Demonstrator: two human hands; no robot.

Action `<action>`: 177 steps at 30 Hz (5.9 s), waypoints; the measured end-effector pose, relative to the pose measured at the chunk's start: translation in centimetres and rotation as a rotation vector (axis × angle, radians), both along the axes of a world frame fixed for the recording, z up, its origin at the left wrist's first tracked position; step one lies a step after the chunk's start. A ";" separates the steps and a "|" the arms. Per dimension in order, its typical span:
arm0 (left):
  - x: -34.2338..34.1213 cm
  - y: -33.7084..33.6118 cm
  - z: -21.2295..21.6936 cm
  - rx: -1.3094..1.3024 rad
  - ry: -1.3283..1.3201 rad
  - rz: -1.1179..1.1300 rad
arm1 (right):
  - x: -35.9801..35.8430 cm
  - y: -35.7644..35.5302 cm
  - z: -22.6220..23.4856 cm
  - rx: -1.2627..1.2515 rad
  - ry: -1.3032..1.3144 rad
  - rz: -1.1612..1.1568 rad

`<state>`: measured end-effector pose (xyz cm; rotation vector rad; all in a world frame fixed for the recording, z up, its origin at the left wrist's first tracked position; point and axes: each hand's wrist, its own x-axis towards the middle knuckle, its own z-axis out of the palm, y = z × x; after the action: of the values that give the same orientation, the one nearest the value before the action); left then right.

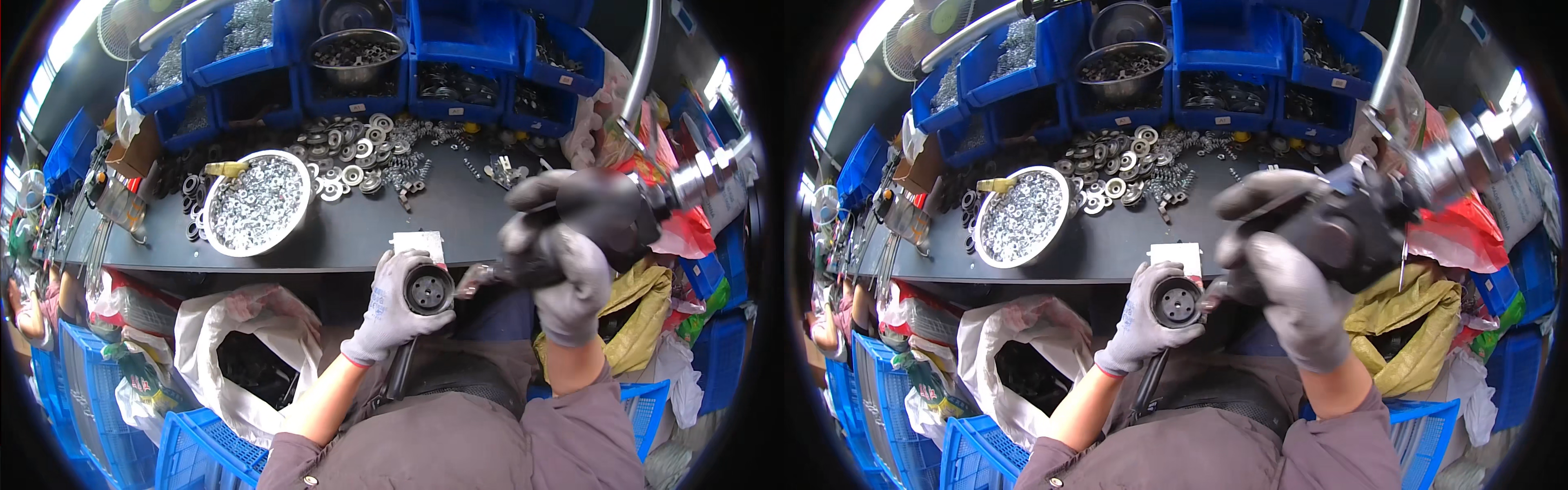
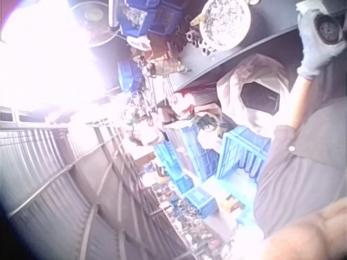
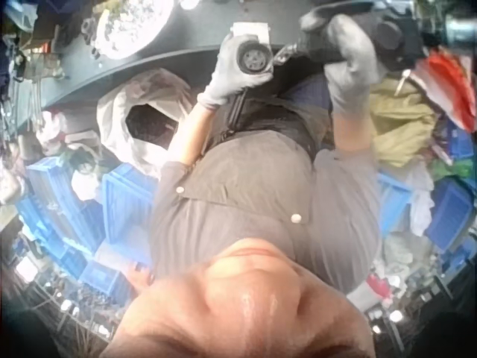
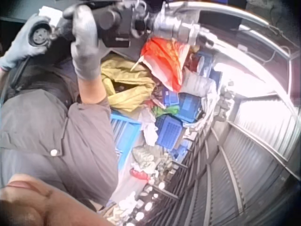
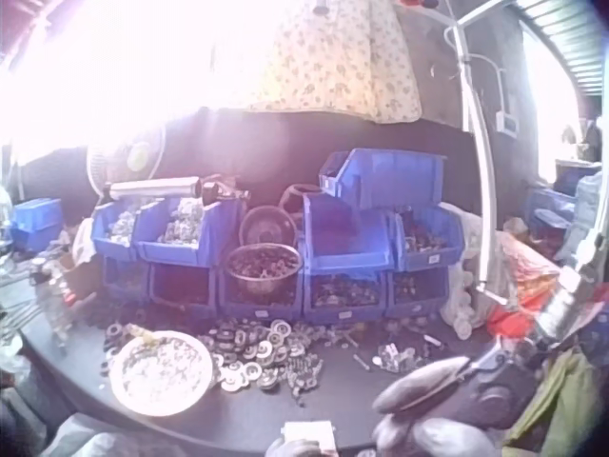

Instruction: The person assembles metal washers, metal plates, springs, screws, and black plastic housing components using a jig, pneumatic screwdriver, and wrench at a workstation.

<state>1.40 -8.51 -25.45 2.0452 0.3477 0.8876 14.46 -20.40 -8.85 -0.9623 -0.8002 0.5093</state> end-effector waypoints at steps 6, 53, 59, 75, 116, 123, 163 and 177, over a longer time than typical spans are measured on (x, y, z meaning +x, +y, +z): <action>-0.7 0.2 0.2 -0.026 0.046 0.022 | 7.2 -5.6 -11.3 -0.284 -0.101 -0.483; -0.4 1.2 1.9 -0.264 0.152 -0.177 | -3.1 3.7 -43.1 -0.727 -0.518 0.820; -0.4 1.5 2.2 -0.191 0.171 -0.211 | -3.6 3.0 -44.3 -0.665 -0.460 0.872; 14.0 13.8 7.6 0.456 0.578 0.104 | 0.2 4.3 -38.2 -0.391 -0.311 0.870; -0.8 2.0 15.6 -1.317 0.063 -0.469 | 2.1 2.5 -1.7 -0.002 -0.583 0.114; -2.0 1.6 8.6 0.009 -0.098 -0.128 | 4.0 1.8 0.8 -0.541 -0.476 0.431; 0.3 0.2 2.1 0.079 -0.130 -0.159 | 3.5 4.1 -3.1 -0.351 -0.816 0.349; 0.4 0.2 2.5 0.123 -0.165 -0.121 | 5.7 5.1 -3.1 -0.327 -0.900 0.674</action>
<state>1.84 -8.31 -22.95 2.0635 0.0805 1.0163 20.17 -15.29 -11.92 -1.2278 -1.9316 0.8104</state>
